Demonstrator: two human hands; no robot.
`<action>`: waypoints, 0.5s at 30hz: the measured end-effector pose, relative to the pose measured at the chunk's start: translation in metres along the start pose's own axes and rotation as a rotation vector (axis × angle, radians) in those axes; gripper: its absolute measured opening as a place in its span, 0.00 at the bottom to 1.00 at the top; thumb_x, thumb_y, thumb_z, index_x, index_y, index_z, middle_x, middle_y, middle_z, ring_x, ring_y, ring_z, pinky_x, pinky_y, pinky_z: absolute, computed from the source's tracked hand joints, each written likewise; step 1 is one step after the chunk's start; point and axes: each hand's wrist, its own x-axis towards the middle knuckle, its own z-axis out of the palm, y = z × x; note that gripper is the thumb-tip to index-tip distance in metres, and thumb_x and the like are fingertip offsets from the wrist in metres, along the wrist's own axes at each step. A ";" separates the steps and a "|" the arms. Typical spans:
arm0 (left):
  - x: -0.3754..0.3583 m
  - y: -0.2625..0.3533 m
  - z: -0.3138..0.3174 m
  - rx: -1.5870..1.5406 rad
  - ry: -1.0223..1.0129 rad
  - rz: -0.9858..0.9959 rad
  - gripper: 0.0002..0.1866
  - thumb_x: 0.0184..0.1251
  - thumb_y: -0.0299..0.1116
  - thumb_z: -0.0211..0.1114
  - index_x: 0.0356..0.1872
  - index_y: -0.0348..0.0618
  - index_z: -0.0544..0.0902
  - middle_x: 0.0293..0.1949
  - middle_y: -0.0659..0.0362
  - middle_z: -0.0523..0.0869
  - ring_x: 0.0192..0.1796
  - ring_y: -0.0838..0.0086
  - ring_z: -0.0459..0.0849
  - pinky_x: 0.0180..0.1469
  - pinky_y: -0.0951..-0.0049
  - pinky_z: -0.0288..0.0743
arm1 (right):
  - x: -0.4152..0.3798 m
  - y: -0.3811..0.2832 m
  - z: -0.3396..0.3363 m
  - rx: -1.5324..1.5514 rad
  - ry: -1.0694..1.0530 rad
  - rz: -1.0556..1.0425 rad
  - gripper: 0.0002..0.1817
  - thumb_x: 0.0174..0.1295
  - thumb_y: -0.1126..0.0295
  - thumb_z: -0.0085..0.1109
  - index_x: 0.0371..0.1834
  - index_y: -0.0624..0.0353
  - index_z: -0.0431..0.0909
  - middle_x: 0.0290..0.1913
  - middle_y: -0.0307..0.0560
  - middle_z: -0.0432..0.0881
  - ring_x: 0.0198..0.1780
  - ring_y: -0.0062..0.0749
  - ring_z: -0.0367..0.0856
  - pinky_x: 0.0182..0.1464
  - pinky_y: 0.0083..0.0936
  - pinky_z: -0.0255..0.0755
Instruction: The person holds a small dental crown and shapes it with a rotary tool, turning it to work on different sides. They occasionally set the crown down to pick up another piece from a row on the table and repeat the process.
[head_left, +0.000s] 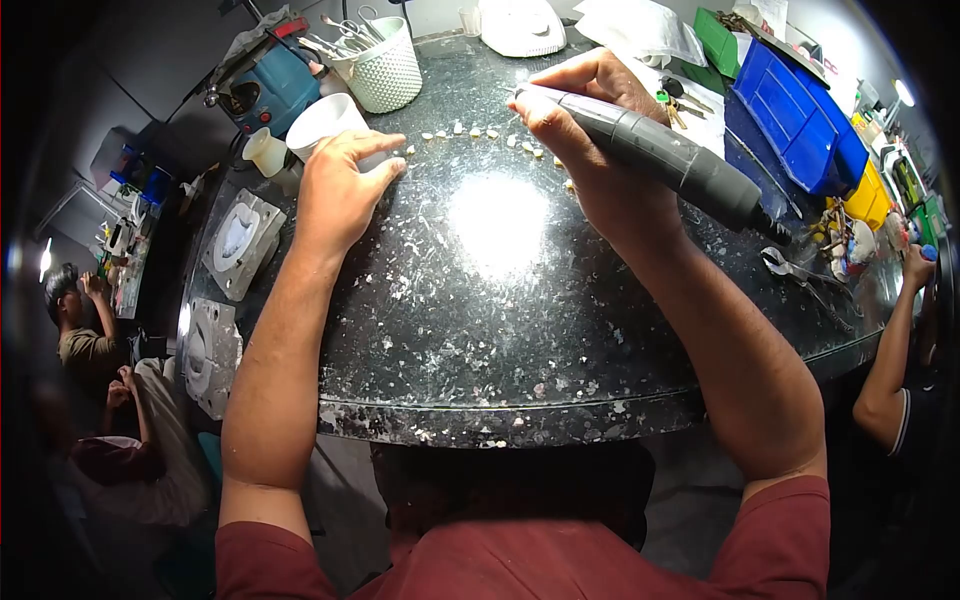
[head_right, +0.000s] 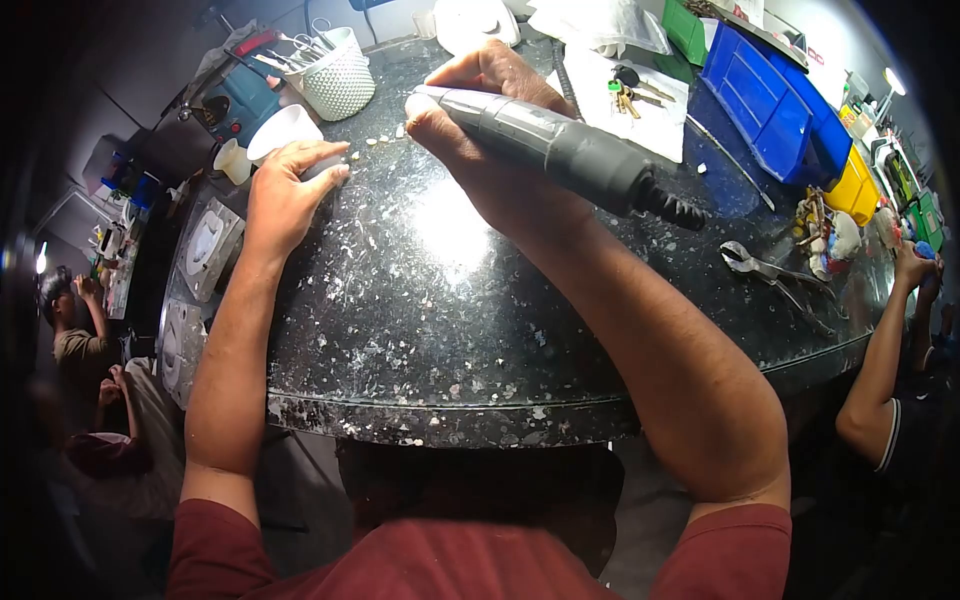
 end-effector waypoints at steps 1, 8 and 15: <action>0.000 -0.002 -0.001 -0.126 0.022 -0.082 0.09 0.57 0.30 0.71 0.39 0.42 0.90 0.42 0.56 0.88 0.47 0.73 0.84 0.53 0.72 0.74 | 0.000 -0.001 0.000 0.000 0.000 0.001 0.13 0.58 0.65 0.70 0.39 0.58 0.78 0.35 0.44 0.85 0.38 0.22 0.85 0.43 0.20 0.79; -0.002 0.000 -0.017 -0.230 -0.063 -0.315 0.10 0.58 0.32 0.72 0.38 0.40 0.90 0.32 0.60 0.88 0.34 0.78 0.82 0.42 0.76 0.74 | -0.001 -0.002 0.000 -0.019 -0.005 -0.009 0.13 0.59 0.65 0.70 0.39 0.59 0.78 0.35 0.44 0.85 0.38 0.22 0.85 0.42 0.20 0.79; -0.003 -0.005 -0.015 -0.188 -0.151 -0.362 0.10 0.59 0.31 0.71 0.40 0.38 0.89 0.32 0.61 0.88 0.33 0.81 0.81 0.42 0.79 0.72 | -0.001 0.005 0.004 0.097 -0.022 -0.040 0.14 0.60 0.64 0.70 0.40 0.59 0.77 0.35 0.44 0.85 0.38 0.21 0.85 0.42 0.19 0.78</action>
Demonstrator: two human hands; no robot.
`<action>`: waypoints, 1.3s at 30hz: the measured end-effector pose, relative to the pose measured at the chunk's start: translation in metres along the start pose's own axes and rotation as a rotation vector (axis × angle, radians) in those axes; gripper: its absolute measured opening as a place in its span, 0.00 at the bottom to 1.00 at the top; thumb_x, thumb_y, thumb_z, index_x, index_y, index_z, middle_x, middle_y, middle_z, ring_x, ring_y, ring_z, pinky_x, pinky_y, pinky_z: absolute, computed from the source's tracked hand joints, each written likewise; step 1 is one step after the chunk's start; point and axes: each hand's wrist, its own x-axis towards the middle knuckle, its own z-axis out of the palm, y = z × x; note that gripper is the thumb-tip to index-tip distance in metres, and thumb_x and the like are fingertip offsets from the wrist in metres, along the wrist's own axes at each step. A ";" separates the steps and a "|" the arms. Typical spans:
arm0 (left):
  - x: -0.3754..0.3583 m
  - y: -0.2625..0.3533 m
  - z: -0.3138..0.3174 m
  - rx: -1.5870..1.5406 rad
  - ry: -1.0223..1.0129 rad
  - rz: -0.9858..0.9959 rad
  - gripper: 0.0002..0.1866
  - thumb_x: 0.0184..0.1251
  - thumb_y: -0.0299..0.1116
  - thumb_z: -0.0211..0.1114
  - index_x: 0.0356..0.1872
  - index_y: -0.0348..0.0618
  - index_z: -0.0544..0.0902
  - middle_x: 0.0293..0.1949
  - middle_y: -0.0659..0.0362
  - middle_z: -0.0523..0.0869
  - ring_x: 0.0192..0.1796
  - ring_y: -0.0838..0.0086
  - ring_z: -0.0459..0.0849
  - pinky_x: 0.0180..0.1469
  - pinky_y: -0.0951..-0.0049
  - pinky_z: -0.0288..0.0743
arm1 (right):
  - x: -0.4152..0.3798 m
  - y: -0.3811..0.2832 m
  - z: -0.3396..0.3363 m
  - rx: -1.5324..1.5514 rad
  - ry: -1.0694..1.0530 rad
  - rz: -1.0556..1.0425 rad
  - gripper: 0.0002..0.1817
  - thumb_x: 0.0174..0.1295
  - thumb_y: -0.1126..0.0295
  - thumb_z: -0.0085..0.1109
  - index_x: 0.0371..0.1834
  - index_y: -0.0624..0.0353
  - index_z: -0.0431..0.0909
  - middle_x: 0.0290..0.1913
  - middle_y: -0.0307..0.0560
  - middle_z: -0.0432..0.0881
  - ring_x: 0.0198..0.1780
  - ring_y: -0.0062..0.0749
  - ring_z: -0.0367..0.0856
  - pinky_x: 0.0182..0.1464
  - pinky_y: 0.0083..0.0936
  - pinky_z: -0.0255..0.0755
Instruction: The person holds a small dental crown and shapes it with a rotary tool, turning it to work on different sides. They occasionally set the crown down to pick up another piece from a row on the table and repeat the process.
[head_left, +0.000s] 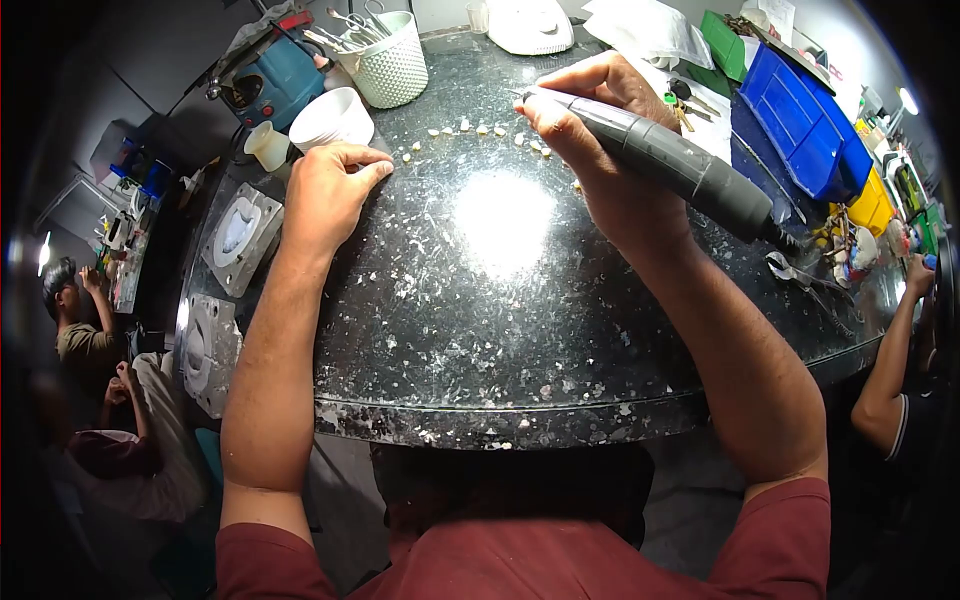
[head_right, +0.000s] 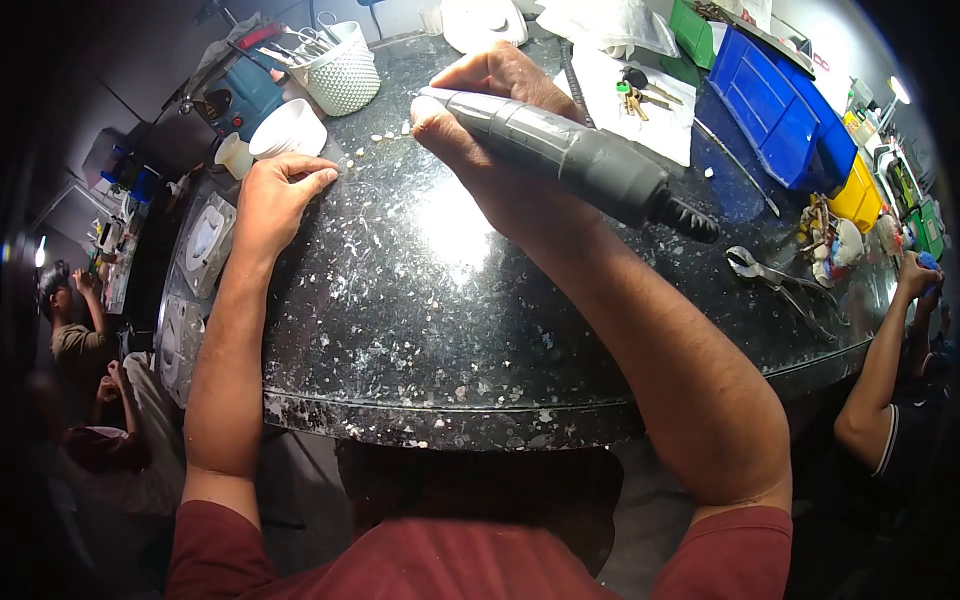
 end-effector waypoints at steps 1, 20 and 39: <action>0.000 -0.001 0.000 -0.020 -0.013 -0.024 0.10 0.60 0.31 0.71 0.41 0.37 0.89 0.34 0.60 0.89 0.34 0.81 0.82 0.43 0.80 0.73 | 0.000 -0.001 0.000 0.000 0.000 0.000 0.14 0.60 0.64 0.70 0.40 0.59 0.77 0.35 0.44 0.85 0.38 0.21 0.85 0.42 0.19 0.78; -0.001 -0.005 -0.016 -0.048 -0.037 -0.106 0.10 0.56 0.30 0.73 0.37 0.35 0.89 0.32 0.59 0.90 0.33 0.81 0.84 0.40 0.80 0.75 | -0.002 -0.006 0.002 -0.030 -0.010 -0.017 0.13 0.60 0.66 0.70 0.40 0.59 0.76 0.34 0.45 0.86 0.38 0.22 0.86 0.41 0.19 0.79; -0.047 0.057 0.015 -1.355 -0.150 -0.005 0.11 0.66 0.28 0.65 0.48 0.36 0.81 0.43 0.51 0.87 0.48 0.69 0.86 0.58 0.68 0.77 | -0.009 -0.030 0.011 0.075 -0.083 -0.023 0.12 0.62 0.75 0.58 0.47 0.68 0.71 0.37 0.50 0.82 0.42 0.34 0.87 0.46 0.28 0.82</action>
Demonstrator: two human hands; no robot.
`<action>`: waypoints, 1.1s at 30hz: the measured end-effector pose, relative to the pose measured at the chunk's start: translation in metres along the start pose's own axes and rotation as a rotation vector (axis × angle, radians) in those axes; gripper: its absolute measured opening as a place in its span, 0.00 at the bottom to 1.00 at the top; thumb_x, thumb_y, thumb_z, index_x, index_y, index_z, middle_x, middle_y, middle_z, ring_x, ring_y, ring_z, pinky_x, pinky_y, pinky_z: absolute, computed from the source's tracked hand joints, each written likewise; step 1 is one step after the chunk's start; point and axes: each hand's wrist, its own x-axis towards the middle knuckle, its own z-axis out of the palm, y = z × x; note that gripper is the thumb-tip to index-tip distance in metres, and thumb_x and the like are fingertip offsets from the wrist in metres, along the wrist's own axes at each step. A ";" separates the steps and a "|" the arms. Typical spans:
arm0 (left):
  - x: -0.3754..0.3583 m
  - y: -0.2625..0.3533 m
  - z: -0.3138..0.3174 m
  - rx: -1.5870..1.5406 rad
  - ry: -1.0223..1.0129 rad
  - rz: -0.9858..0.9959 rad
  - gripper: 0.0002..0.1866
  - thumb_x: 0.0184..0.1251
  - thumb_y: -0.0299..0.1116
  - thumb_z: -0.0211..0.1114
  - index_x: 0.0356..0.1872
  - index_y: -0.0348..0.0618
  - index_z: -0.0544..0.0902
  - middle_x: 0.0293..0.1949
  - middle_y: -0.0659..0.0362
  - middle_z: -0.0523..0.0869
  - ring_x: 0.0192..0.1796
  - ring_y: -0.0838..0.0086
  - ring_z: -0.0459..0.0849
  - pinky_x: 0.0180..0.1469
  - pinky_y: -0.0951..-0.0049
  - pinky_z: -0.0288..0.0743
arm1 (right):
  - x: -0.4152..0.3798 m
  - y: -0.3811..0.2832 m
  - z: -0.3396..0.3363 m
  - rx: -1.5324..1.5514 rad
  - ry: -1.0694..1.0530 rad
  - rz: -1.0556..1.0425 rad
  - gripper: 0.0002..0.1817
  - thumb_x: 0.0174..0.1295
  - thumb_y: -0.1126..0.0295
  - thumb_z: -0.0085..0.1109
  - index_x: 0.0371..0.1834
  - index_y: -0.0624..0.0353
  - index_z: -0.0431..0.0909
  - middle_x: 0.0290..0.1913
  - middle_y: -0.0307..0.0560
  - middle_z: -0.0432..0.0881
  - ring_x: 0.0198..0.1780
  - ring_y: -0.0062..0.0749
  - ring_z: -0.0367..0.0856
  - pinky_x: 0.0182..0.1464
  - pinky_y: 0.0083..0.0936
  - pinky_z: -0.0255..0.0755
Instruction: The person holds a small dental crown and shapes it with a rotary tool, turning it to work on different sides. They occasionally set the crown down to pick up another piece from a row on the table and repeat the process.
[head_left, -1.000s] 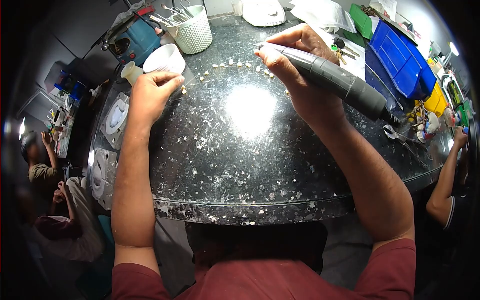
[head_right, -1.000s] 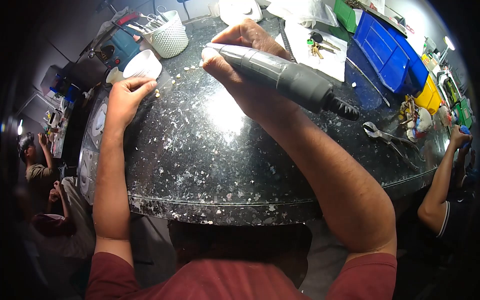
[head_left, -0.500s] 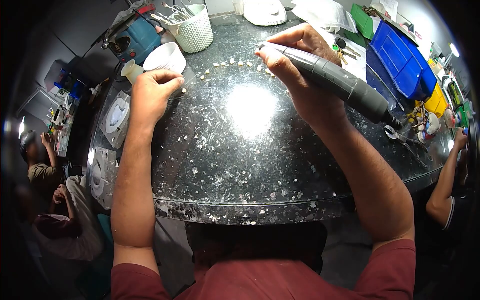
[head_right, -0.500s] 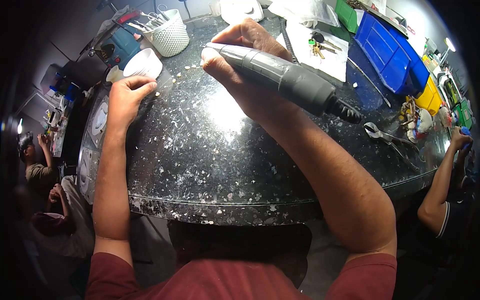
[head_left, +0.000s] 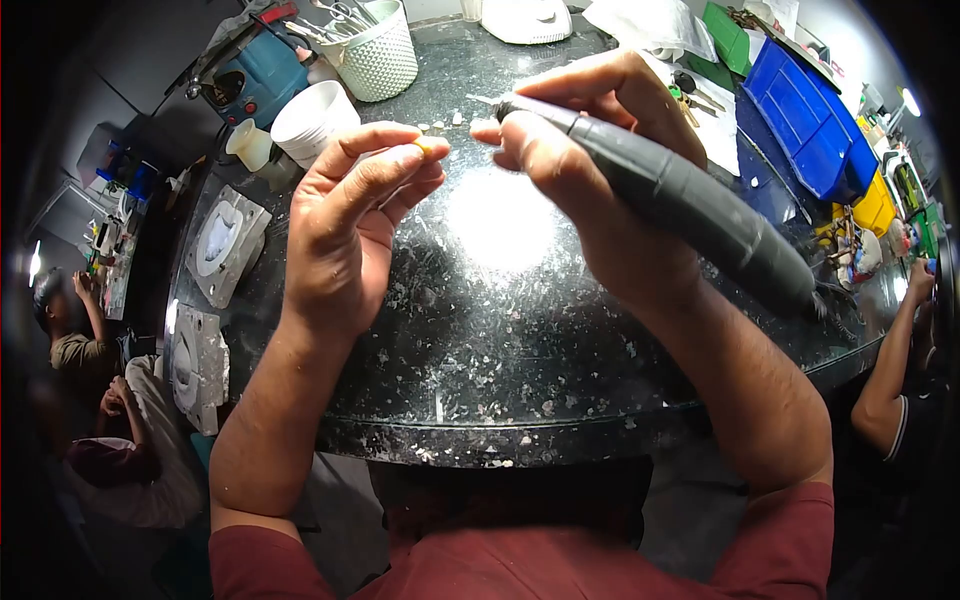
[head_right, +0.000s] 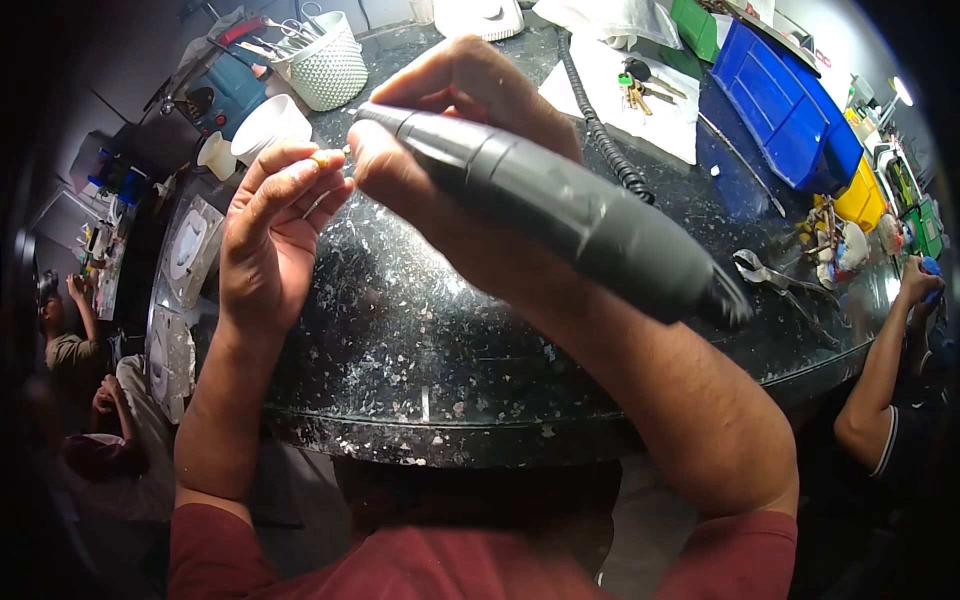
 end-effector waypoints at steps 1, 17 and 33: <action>-0.001 0.000 0.001 0.005 0.002 0.023 0.11 0.66 0.29 0.65 0.47 0.36 0.81 0.43 0.51 0.87 0.47 0.69 0.86 0.58 0.68 0.76 | -0.001 -0.005 0.002 0.040 -0.017 0.024 0.12 0.61 0.77 0.59 0.46 0.68 0.71 0.38 0.50 0.81 0.42 0.33 0.87 0.45 0.27 0.82; -0.005 -0.002 0.003 -0.073 -0.115 0.012 0.09 0.66 0.25 0.63 0.45 0.34 0.80 0.43 0.50 0.87 0.49 0.66 0.87 0.62 0.64 0.77 | -0.009 -0.010 0.013 0.001 -0.019 0.026 0.12 0.57 0.78 0.64 0.44 0.65 0.76 0.38 0.42 0.79 0.36 0.17 0.80 0.37 0.15 0.75; -0.008 -0.009 0.003 -0.158 -0.086 -0.086 0.11 0.66 0.24 0.65 0.47 0.33 0.83 0.46 0.50 0.87 0.50 0.67 0.86 0.61 0.64 0.77 | -0.012 -0.004 0.015 0.038 -0.028 0.041 0.12 0.57 0.79 0.63 0.44 0.65 0.75 0.39 0.44 0.81 0.40 0.19 0.81 0.41 0.17 0.77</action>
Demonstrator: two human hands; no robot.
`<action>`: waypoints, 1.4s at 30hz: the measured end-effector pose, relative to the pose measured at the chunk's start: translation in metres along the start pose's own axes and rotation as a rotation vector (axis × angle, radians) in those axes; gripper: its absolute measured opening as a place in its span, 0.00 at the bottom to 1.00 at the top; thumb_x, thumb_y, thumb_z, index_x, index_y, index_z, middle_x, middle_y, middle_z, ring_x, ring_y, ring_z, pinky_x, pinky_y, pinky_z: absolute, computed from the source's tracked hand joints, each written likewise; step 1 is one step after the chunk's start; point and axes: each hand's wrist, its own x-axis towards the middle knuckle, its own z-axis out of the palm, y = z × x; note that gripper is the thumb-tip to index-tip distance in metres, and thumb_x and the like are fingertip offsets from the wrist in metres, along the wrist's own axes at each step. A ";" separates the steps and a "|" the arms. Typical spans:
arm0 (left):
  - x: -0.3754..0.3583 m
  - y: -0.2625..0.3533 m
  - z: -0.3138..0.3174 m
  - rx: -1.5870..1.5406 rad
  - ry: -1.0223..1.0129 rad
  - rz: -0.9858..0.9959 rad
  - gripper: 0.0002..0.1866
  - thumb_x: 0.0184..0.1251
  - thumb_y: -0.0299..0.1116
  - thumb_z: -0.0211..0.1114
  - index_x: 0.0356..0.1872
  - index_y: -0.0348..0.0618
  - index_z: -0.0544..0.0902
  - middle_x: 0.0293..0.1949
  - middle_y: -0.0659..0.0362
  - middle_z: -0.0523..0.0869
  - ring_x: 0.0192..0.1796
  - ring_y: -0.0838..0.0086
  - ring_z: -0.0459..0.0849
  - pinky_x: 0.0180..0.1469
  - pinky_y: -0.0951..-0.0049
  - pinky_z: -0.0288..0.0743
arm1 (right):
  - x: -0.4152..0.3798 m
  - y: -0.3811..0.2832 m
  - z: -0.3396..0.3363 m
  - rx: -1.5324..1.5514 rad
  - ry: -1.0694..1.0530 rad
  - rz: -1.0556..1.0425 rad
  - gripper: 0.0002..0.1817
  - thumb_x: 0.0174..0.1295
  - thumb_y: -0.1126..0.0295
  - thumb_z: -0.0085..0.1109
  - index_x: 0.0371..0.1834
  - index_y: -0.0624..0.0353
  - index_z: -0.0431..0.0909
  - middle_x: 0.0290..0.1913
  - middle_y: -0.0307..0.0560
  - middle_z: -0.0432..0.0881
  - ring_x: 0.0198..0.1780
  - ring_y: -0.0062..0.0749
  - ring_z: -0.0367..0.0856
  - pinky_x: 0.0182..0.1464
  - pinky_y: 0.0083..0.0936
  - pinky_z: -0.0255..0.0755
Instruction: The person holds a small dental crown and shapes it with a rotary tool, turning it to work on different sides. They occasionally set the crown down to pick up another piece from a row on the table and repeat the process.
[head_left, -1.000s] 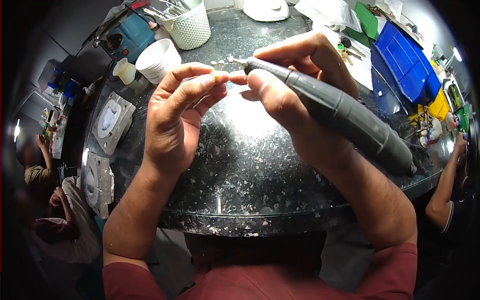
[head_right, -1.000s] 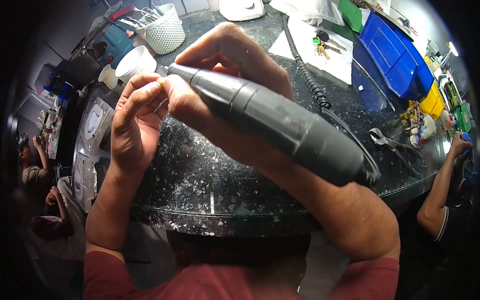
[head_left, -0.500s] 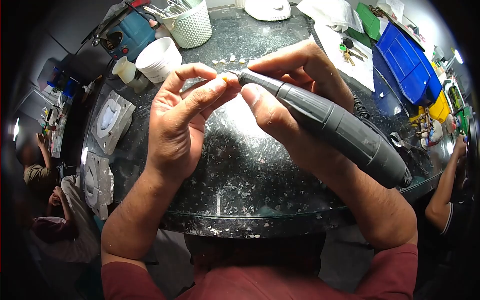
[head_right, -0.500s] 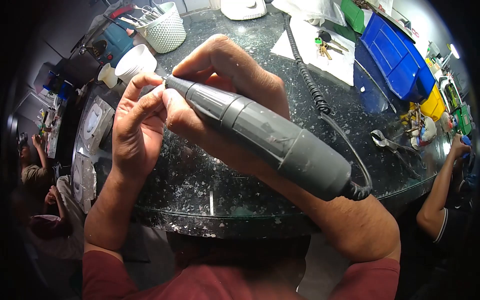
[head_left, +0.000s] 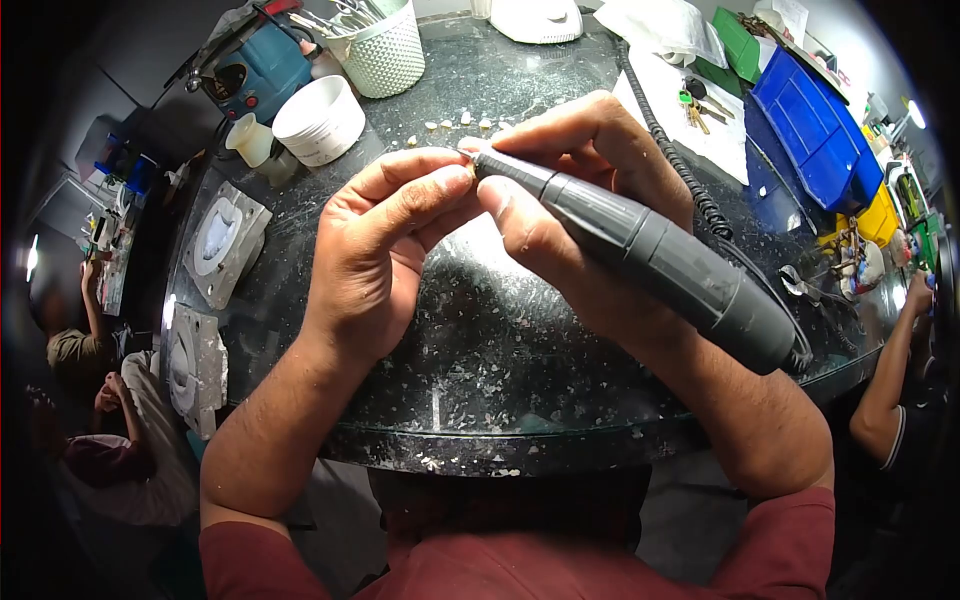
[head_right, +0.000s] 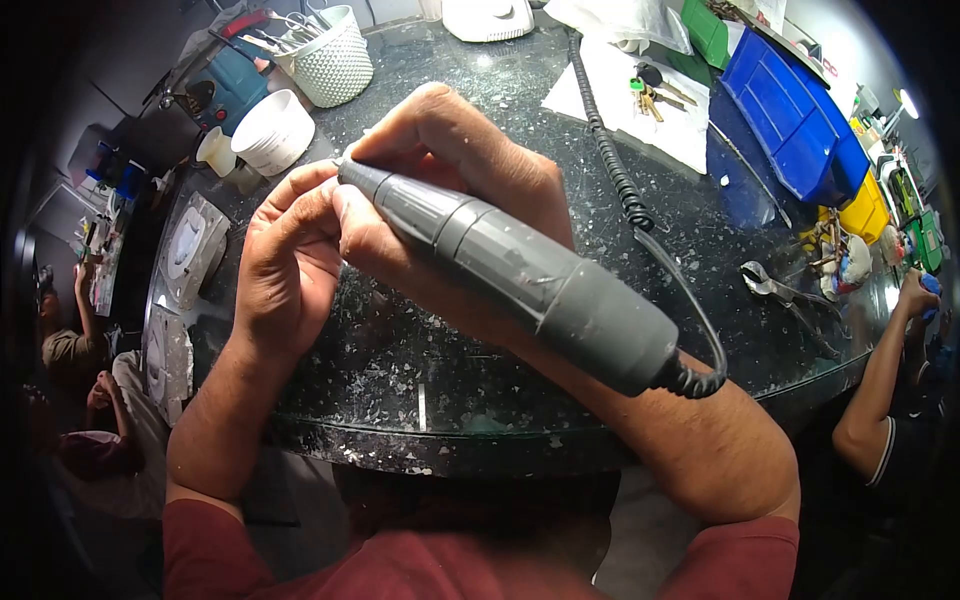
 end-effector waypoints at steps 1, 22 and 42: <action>0.000 0.000 0.001 -0.002 -0.001 0.010 0.10 0.66 0.24 0.65 0.47 0.33 0.83 0.46 0.51 0.87 0.50 0.68 0.86 0.62 0.64 0.77 | 0.000 0.000 0.000 -0.011 -0.003 -0.003 0.12 0.57 0.79 0.63 0.44 0.65 0.76 0.40 0.44 0.81 0.40 0.19 0.81 0.42 0.17 0.77; 0.003 -0.001 -0.006 -0.120 -0.008 -0.020 0.12 0.70 0.27 0.62 0.52 0.34 0.81 0.46 0.48 0.87 0.51 0.64 0.87 0.62 0.62 0.77 | 0.002 -0.009 -0.002 -0.051 0.016 0.021 0.08 0.55 0.81 0.63 0.39 0.68 0.78 0.39 0.49 0.84 0.41 0.25 0.85 0.44 0.19 0.80; 0.003 0.000 -0.005 -0.009 -0.034 0.088 0.12 0.68 0.24 0.63 0.50 0.30 0.82 0.46 0.45 0.87 0.49 0.64 0.88 0.60 0.66 0.79 | 0.002 -0.007 -0.003 -0.140 0.016 -0.025 0.08 0.55 0.79 0.64 0.38 0.66 0.79 0.36 0.45 0.84 0.36 0.18 0.82 0.39 0.17 0.77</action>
